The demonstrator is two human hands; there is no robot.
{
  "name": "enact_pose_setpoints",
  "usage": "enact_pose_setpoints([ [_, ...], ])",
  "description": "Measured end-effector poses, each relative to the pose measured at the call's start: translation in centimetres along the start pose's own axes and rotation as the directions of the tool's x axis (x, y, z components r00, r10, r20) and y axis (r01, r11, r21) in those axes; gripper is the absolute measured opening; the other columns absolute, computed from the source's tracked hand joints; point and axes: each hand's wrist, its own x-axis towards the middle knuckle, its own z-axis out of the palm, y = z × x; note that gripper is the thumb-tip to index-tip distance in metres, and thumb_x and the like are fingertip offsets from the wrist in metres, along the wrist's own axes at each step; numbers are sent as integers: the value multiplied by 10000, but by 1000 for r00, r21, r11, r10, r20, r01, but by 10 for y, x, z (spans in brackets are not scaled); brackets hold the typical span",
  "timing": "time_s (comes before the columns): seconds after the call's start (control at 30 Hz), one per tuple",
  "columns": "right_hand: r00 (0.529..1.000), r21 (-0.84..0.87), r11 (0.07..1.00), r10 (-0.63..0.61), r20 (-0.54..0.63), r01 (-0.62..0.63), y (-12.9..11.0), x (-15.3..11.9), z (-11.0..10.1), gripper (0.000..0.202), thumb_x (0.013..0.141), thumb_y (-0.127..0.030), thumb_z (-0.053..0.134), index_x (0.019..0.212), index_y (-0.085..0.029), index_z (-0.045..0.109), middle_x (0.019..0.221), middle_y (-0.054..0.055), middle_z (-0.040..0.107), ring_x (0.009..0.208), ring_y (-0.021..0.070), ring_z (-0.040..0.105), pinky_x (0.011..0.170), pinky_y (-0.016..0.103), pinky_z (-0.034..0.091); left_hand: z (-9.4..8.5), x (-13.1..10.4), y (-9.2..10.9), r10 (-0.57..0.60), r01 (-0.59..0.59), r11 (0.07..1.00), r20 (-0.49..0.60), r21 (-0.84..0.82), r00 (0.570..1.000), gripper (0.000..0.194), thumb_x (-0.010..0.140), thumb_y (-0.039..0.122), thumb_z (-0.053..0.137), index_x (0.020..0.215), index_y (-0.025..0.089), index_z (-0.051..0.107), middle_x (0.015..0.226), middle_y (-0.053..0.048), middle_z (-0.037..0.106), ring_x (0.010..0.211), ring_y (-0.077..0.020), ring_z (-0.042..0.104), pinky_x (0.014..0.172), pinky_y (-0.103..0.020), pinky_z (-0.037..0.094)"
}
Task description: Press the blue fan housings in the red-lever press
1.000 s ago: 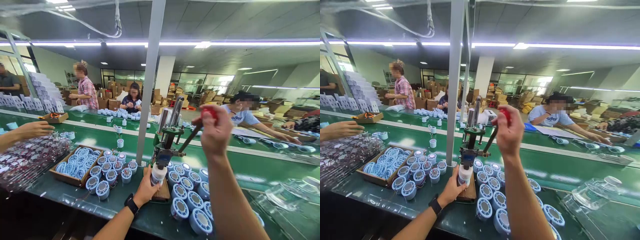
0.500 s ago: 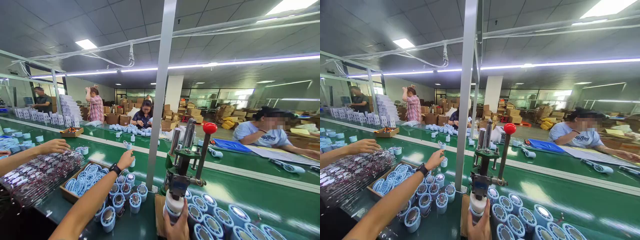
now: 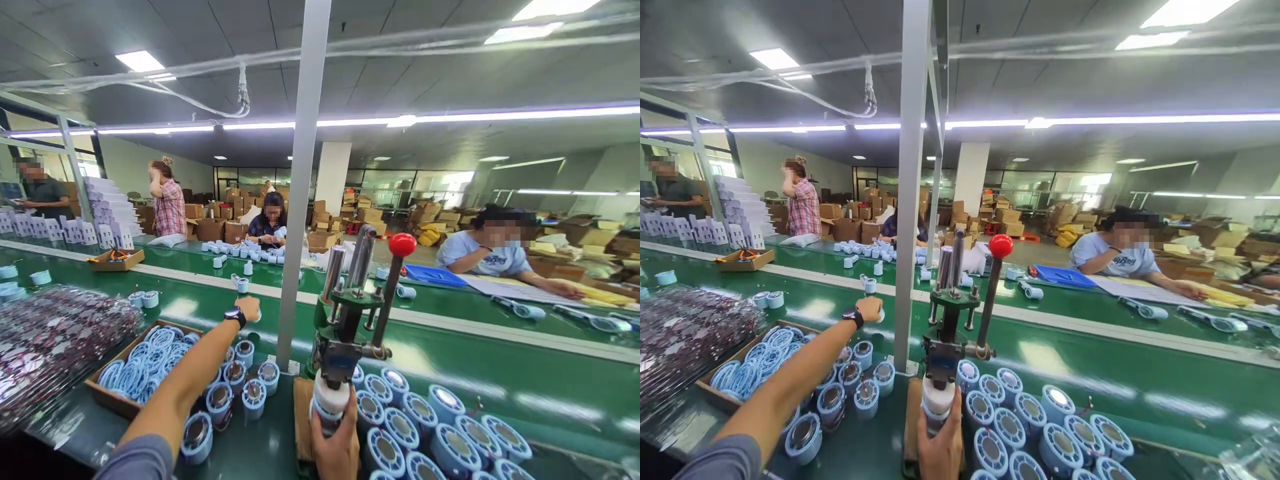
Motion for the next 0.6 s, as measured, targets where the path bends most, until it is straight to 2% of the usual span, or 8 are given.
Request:
enact_pose_setpoints([
  [0.07,999,74,996,41,13,-42,-4,1,-4,872,849,-602,573,1513,-113,292,1366,235,543,1158,351,627,907,453,551,-11,-23,3,4,-2,999,-44,41,999,366,965,393,577,1246,159,574,1228,-103,624,1067,-241,636,914,-460,542],
  [0.17,990,177,974,144,4,-142,-13,4,-8,920,784,-612,635,1496,-132,305,1320,216,566,1118,325,638,918,446,540,-10,-86,14,99,-95,992,-48,78,994,395,954,458,522,1189,150,602,1125,-138,676,1061,-299,653,909,-460,520],
  [0.27,975,263,940,222,3,-215,-26,6,-10,956,758,-608,666,1491,-121,293,1286,218,566,1098,315,634,919,452,535,15,-162,36,233,-236,969,49,69,971,394,872,531,576,1036,186,669,936,-125,735,926,-328,707,815,-429,542],
  [0.33,971,298,927,238,1,-228,-34,6,-13,957,760,-599,675,1489,-114,288,1320,228,534,1132,314,612,948,460,518,39,-199,53,290,-298,953,122,51,949,421,834,543,620,1007,164,682,872,-154,747,845,-355,727,738,-435,554],
  [0.4,971,291,929,240,3,-230,-41,3,-17,958,751,-600,688,1486,-119,307,1343,228,515,1141,316,601,964,470,505,61,-215,68,289,-297,954,149,38,946,460,831,515,650,1068,121,666,876,-200,747,824,-377,734,699,-442,558],
  [0.47,971,271,934,239,12,-234,-44,-1,-24,977,730,-611,705,1487,-126,322,1348,223,514,1130,327,603,948,485,509,76,-214,77,239,-244,969,125,27,963,515,849,496,656,1173,97,621,912,-224,745,846,-379,736,700,-434,557],
  [0.53,971,270,934,236,29,-235,-44,-4,-30,1019,706,-632,715,1494,-123,318,1361,227,509,1134,347,600,939,510,509,81,-208,79,191,-192,981,86,13,978,608,880,536,617,1290,93,549,950,-230,743,885,-375,735,709,-418,555],
  [0.6,971,272,933,234,44,-237,-43,-3,-34,1054,692,-657,709,1502,-114,311,1380,233,498,1177,375,575,976,550,478,78,-204,75,171,-170,985,54,-8,984,710,898,613,548,1382,100,466,970,-222,742,909,-369,731,708,-402,550],
])
